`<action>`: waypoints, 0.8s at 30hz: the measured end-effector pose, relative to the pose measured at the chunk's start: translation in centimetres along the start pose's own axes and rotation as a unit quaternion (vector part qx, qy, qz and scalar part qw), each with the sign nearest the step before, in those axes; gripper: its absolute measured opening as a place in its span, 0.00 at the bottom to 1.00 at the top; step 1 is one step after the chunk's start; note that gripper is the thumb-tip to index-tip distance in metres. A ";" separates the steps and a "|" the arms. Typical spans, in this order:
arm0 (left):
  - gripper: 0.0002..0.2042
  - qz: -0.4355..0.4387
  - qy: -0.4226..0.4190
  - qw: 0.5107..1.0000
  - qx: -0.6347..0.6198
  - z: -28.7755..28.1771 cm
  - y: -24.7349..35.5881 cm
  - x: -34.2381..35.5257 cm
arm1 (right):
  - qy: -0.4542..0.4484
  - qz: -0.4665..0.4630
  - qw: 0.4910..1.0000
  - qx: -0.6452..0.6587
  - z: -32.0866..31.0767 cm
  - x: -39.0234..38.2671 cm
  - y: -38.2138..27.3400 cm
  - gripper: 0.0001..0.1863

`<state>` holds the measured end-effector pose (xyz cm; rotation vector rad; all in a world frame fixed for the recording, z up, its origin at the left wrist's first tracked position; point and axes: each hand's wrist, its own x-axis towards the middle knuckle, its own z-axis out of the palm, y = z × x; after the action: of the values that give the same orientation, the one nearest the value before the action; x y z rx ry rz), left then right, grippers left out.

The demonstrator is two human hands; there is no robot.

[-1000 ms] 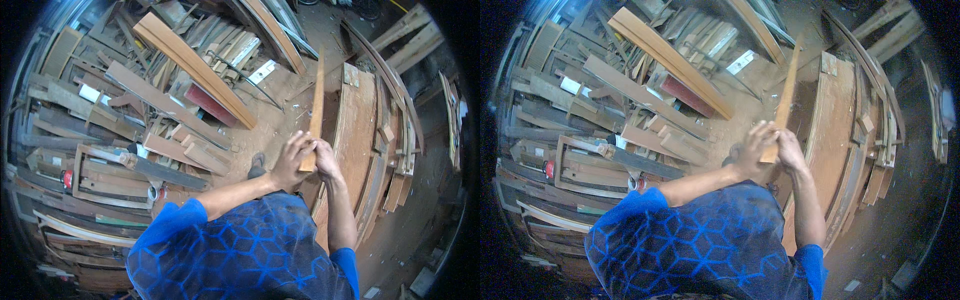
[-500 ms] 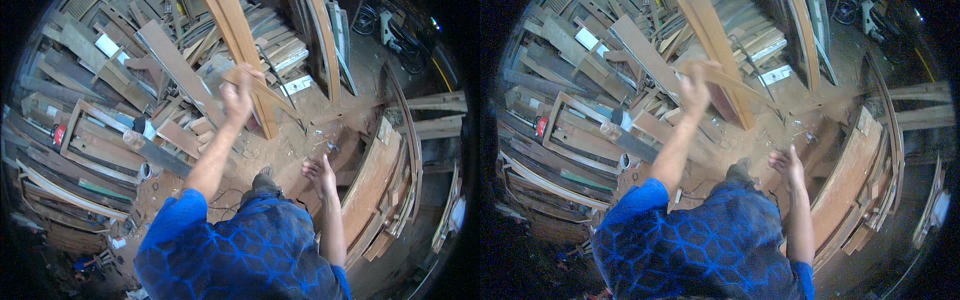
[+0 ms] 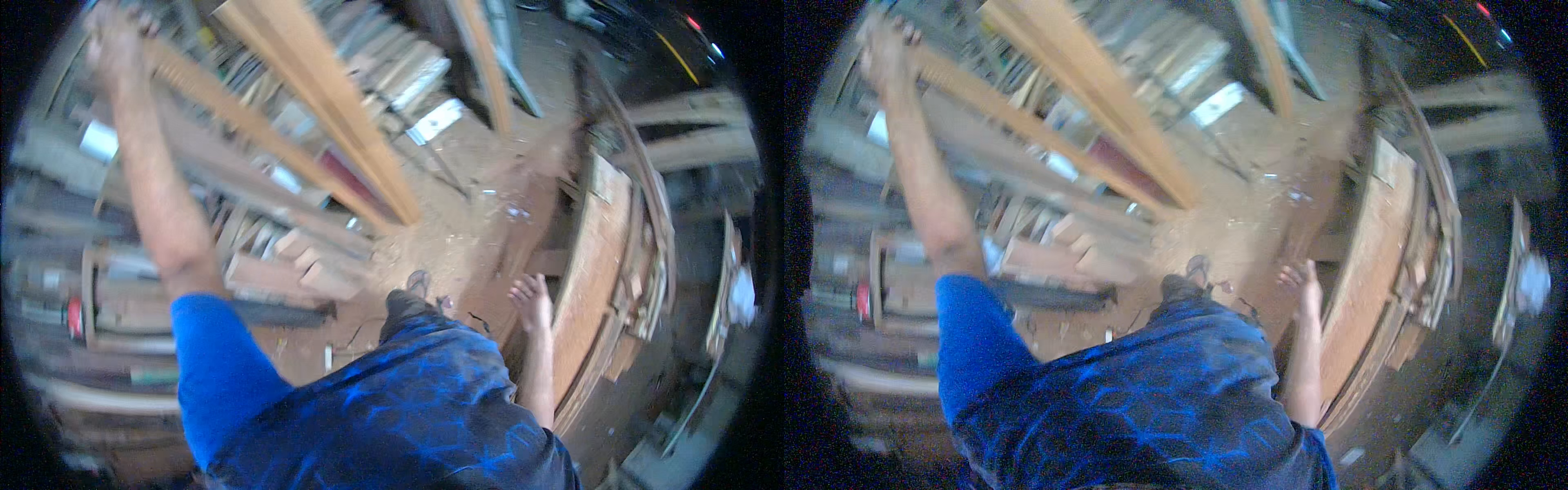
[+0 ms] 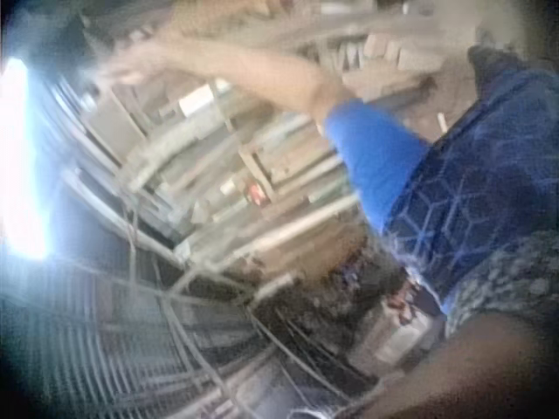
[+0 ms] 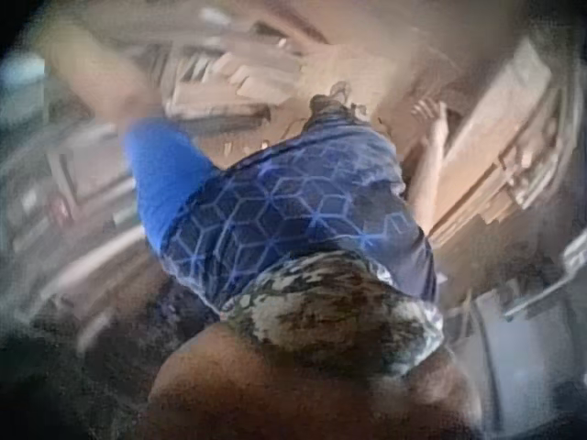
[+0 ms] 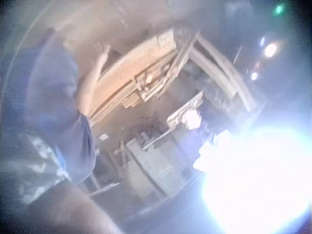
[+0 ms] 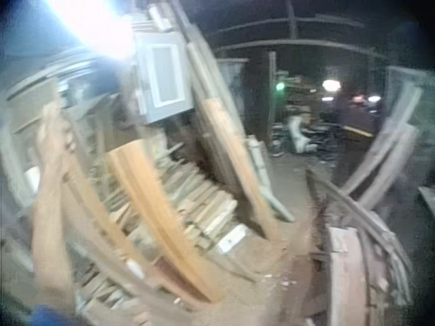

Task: The person uses a circular saw to cut a long wooden plank into smaller pieces. They measure the wood with a metal ruler, mark the cut lines, and then perform the cuts. The person handles the wood pieces, moving them aside after cutting.

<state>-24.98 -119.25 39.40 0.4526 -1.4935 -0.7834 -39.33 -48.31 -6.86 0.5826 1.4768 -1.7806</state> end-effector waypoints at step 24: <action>0.22 -0.142 -0.143 0.860 0.469 0.5 -24.9 -44.4 | 0.186 0.029 0.982 0.012 -17.4 6.4 -2.7 0.23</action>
<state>-25.71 -105.01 -9.46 1.3577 -2.0747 -0.2844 -47.30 -32.93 -14.02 1.0035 1.6647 -1.7106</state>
